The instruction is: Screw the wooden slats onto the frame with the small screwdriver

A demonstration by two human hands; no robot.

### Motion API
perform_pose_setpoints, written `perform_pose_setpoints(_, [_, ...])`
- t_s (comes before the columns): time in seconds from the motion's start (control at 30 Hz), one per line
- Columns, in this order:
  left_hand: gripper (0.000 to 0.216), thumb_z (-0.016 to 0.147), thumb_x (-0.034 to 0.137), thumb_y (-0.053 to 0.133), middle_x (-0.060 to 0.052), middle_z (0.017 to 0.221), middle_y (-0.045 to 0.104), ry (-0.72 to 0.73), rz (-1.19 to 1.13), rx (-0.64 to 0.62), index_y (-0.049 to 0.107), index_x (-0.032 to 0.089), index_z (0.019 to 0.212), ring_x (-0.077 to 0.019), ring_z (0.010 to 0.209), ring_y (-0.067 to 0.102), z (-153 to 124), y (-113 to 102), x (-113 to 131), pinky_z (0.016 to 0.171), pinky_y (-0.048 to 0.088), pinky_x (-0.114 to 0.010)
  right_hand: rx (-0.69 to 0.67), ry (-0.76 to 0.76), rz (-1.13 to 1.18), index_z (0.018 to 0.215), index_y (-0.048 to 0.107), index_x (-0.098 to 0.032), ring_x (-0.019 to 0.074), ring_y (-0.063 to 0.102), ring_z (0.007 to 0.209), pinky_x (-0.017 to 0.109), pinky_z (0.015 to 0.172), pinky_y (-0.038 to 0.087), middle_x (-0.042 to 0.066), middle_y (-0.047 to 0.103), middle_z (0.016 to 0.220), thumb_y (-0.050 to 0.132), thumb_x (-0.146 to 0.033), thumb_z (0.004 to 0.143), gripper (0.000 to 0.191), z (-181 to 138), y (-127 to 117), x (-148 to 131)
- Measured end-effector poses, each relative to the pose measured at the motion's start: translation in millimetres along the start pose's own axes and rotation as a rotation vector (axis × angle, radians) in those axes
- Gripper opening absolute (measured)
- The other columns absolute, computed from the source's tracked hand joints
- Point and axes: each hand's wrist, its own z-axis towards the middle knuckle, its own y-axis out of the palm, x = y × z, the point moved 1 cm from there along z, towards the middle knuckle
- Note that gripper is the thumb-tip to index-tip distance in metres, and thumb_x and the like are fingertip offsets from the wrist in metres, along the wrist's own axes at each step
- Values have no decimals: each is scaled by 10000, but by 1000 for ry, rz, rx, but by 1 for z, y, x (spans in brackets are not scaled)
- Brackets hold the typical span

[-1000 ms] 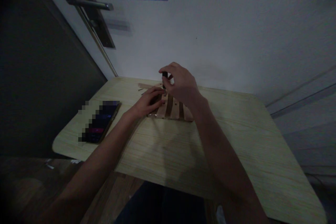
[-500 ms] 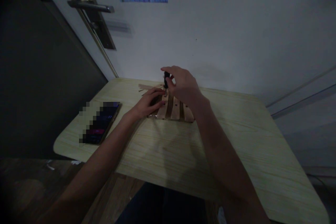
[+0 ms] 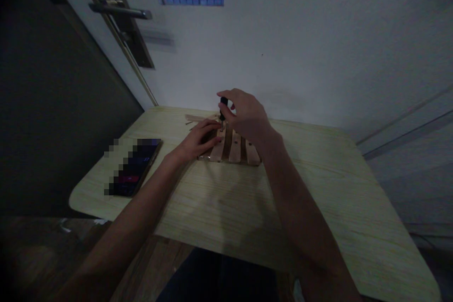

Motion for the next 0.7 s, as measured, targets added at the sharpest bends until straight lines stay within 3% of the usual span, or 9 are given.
perform_pose_setpoints(0.1, [346,974,431,607,-143,1269,641,8,2,-2,642,198,1228,-290,1203,620,0,0,-1,1038,515,-515,-14,-10,12,1292,670,-213,244,700,943,406,834,541,125,733,1236,507,-181,888,437,-1,1,2])
perform_pose_setpoints(0.23, [349,982,430,593,-147,1276,640,5,11,0,638,195,1236,-292,1213,618,0,-1,0,1037,519,-519,-46,-2,75,1243,687,-223,192,690,780,356,786,537,65,769,1080,506,-160,858,430,1,-2,-2])
perform_pose_setpoints(0.47, [381,985,444,583,-163,1284,631,23,6,1,641,163,1236,-288,1227,612,0,-1,2,1064,506,-497,-20,29,27,957,686,-216,167,609,689,306,695,487,18,698,794,693,-353,864,166,4,-2,-4])
perform_pose_setpoints(0.57, [382,984,452,584,-159,1296,628,21,-5,5,638,174,1241,-286,1232,609,0,-1,2,1068,502,-501,3,22,33,963,664,-219,171,610,723,306,702,491,29,700,855,705,-403,871,210,4,2,-1])
perform_pose_setpoints(0.7, [357,984,447,586,-146,1288,632,14,-12,7,639,196,1233,-280,1211,617,0,-1,1,1061,506,-508,-18,-27,132,1088,673,-211,165,634,749,311,747,524,42,715,970,653,-292,886,218,3,5,0])
